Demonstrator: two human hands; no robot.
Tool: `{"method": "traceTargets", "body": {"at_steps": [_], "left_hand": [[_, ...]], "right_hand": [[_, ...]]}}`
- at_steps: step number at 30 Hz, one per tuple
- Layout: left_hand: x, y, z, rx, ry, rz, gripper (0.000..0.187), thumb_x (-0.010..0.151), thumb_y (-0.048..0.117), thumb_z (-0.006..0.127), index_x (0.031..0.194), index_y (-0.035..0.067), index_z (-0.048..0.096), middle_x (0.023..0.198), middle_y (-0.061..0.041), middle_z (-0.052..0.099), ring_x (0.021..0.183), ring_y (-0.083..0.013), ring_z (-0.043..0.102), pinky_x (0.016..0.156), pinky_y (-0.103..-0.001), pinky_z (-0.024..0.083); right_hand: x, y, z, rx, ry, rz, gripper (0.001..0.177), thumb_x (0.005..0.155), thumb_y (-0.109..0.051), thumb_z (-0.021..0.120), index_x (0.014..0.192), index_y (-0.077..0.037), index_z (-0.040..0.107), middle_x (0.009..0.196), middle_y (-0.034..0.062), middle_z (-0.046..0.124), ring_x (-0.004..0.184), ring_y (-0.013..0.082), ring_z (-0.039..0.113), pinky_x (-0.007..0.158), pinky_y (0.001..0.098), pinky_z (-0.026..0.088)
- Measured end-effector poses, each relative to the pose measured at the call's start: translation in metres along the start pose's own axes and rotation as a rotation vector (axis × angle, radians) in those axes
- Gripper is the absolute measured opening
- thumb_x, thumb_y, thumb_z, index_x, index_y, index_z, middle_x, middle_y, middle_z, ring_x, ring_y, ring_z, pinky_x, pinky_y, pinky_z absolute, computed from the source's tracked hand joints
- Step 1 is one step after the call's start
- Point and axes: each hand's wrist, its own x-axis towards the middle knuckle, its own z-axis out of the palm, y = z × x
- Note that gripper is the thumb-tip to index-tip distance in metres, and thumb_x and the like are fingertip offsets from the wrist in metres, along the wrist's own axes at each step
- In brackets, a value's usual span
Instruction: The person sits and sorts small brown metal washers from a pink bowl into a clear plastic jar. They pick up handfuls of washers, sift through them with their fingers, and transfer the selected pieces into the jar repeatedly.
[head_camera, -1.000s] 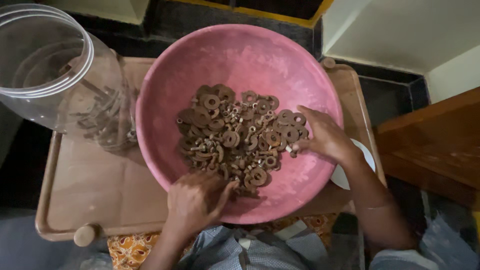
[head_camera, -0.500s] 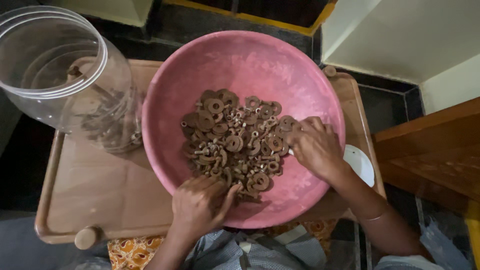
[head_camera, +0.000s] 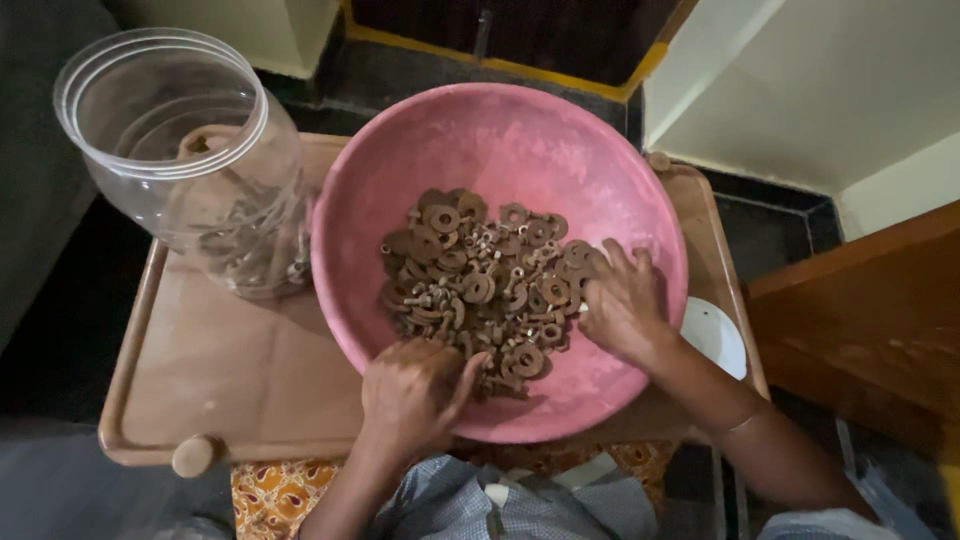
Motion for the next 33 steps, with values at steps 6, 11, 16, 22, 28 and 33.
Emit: {"method": "traceTargets", "body": {"at_steps": [6, 11, 16, 22, 28, 33], "left_hand": [[-0.002, 0.000, -0.001, -0.064, 0.028, -0.006, 0.018, 0.089, 0.029, 0.072, 0.085, 0.012, 0.076, 0.067, -0.007, 0.067, 0.059, -0.0249, 0.065, 0.059, -0.041, 0.052], [-0.002, 0.002, -0.004, -0.071, 0.064, 0.041, 0.026, 0.087, 0.031, 0.077, 0.110, 0.018, 0.078, 0.075, -0.004, 0.070, 0.064, -0.0230, 0.068, 0.060, -0.038, 0.053], [-0.005, -0.002, -0.005, -0.114, 0.033, 0.055, 0.045, 0.080, 0.032, 0.081, 0.122, 0.015, 0.076, 0.077, -0.004, 0.070, 0.060, -0.0215, 0.066, 0.056, -0.036, 0.053], [-0.017, -0.028, 0.006, -0.295, 0.164, 0.043, 0.032, 0.090, 0.006, 0.074, 0.121, 0.015, 0.076, 0.087, -0.003, 0.071, 0.072, -0.0176, 0.067, 0.065, -0.032, 0.055], [0.018, -0.094, -0.113, 0.249, 0.767, 0.032, 0.009, 0.102, 0.007, 0.082, 0.098, 0.005, 0.073, 0.085, -0.010, 0.069, 0.077, -0.0175, 0.065, 0.073, -0.032, 0.051], [0.086, -0.156, -0.184, 0.409, 0.915, 0.156, 0.014, 0.105, 0.005, 0.074, 0.117, 0.003, 0.079, 0.096, -0.009, 0.078, 0.080, -0.0133, 0.072, 0.066, -0.028, 0.052]], "right_hand": [[-0.013, 0.013, -0.014, 0.328, 0.320, 0.059, 0.026, 0.076, -0.032, 0.075, 0.095, -0.014, 0.075, 0.116, 0.0105, 0.069, 0.129, 0.0311, 0.051, 0.113, 0.0584, 0.032], [-0.034, 0.006, -0.016, 0.949, 0.407, -0.220, 0.022, 0.081, -0.031, 0.077, 0.100, -0.020, 0.073, 0.109, -0.0005, 0.074, 0.115, 0.0215, 0.066, 0.105, 0.0418, 0.054], [-0.033, -0.026, -0.019, 1.009, 0.555, -0.383, 0.024, 0.077, -0.029, 0.085, 0.094, -0.015, 0.076, 0.106, 0.0034, 0.075, 0.115, 0.0247, 0.066, 0.107, 0.0468, 0.048], [-0.021, -0.042, -0.028, 1.136, 0.546, -0.363, 0.019, 0.083, -0.027, 0.083, 0.096, -0.015, 0.079, 0.104, 0.0035, 0.078, 0.109, 0.0193, 0.069, 0.100, 0.0424, 0.052], [-0.015, -0.031, -0.016, 1.191, 0.510, 0.036, 0.017, 0.089, -0.021, 0.078, 0.103, -0.011, 0.078, 0.100, 0.0046, 0.079, 0.095, 0.0146, 0.073, 0.088, 0.0318, 0.057], [-0.014, -0.028, -0.002, 1.244, 0.521, 0.103, 0.020, 0.091, -0.017, 0.076, 0.106, -0.004, 0.077, 0.099, 0.0068, 0.080, 0.089, 0.0113, 0.075, 0.078, 0.0276, 0.058]]}}
